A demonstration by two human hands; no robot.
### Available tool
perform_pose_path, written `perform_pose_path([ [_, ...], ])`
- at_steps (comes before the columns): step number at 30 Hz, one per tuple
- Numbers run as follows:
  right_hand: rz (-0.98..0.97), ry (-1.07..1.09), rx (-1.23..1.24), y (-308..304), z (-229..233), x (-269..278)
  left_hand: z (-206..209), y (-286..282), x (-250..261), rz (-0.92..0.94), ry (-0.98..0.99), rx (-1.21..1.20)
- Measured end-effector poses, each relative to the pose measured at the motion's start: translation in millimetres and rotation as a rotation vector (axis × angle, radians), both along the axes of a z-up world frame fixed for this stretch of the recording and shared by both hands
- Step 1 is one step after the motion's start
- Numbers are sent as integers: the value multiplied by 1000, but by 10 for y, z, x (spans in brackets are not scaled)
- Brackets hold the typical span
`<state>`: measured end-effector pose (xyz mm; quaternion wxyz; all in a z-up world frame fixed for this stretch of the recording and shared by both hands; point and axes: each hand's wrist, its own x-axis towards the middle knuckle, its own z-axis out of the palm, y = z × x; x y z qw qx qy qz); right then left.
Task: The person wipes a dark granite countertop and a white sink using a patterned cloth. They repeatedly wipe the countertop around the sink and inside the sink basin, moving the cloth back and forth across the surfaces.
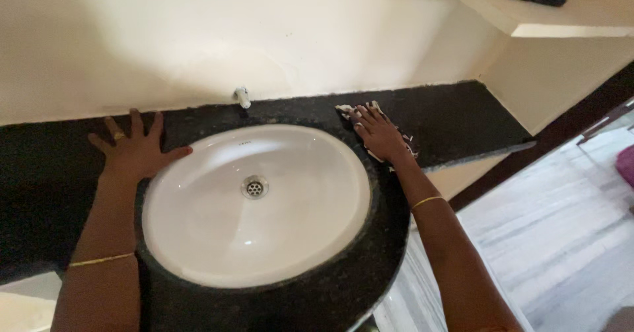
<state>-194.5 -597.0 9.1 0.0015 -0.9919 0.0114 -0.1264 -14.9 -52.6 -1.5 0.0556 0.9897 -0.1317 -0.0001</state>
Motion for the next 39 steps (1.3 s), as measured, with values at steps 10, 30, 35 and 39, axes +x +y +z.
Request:
perform_pose_path([
  [10,138,246,-63,1089,194,-1580,-156,88,47,-90,-120,-101],
  [30,372,318,-540,729,148,-560,168,48,-146,-42,48,-34],
  [35,431,127,-565,960,159,-31,175,51,-154,-30,49,-57],
  [39,419,206,-722,1310,197,326,166,38,-178,-36,21,-60],
])
